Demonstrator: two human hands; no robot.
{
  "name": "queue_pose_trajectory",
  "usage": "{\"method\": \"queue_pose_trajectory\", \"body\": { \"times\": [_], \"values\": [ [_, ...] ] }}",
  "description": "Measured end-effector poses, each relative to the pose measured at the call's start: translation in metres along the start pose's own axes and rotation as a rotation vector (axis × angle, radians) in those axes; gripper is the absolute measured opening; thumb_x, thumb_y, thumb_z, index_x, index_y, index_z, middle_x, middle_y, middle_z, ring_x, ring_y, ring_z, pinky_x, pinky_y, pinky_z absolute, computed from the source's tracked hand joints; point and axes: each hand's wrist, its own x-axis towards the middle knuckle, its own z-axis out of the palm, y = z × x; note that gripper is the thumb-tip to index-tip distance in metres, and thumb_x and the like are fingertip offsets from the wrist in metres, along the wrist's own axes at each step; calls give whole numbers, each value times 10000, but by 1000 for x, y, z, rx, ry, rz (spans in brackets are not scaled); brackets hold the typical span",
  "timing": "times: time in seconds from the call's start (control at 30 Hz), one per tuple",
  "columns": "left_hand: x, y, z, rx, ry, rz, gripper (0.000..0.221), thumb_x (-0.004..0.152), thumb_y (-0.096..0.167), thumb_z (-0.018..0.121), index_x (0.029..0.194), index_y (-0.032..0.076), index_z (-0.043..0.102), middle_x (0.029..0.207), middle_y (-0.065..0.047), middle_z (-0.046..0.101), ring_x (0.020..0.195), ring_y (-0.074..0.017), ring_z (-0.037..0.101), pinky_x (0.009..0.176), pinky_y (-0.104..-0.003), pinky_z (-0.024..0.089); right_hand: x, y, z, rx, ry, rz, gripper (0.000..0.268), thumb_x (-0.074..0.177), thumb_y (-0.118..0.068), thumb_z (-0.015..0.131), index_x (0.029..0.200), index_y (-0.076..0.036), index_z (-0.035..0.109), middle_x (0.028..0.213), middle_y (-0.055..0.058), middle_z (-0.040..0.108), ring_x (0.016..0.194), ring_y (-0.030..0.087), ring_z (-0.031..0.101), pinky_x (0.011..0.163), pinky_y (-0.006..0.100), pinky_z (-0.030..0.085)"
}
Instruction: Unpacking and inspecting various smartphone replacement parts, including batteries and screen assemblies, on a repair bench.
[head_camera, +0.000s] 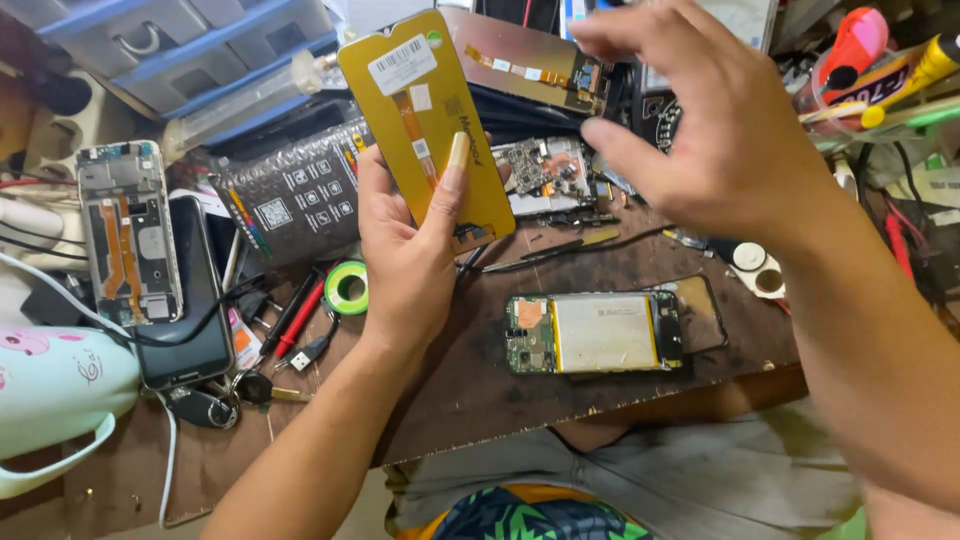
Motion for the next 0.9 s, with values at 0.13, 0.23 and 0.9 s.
{"method": "queue_pose_trajectory", "body": {
  "times": [0.13,0.23,0.9],
  "values": [
    [-2,1,1,82,-50,24,335,1007,225,638,1258,100,453,1244,-127,652,974,-284,783,708,-435,722,-81,-42,-1,169,-118,214,582,858,-194,772,1381,-60,553,1312,172,639,1221,301,634,1083,429,520],
    [-1,-3,-4,81,-99,49,309,1030,219,615,1249,104,430,1264,-142,631,1004,-321,778,720,-458,719,-116,-58,8,201,-210,124,660,842,-266,792,1387,-6,528,1304,147,633,1187,320,585,1050,432,457],
    [6,2,-5,72,6,2,362,992,222,640,1267,106,435,1276,-137,653,973,-299,787,754,-454,711,-139,-42,27,93,-152,72,499,816,-263,825,1259,-94,673,1265,104,716,1076,294,658,1016,434,490]
  ]
}}
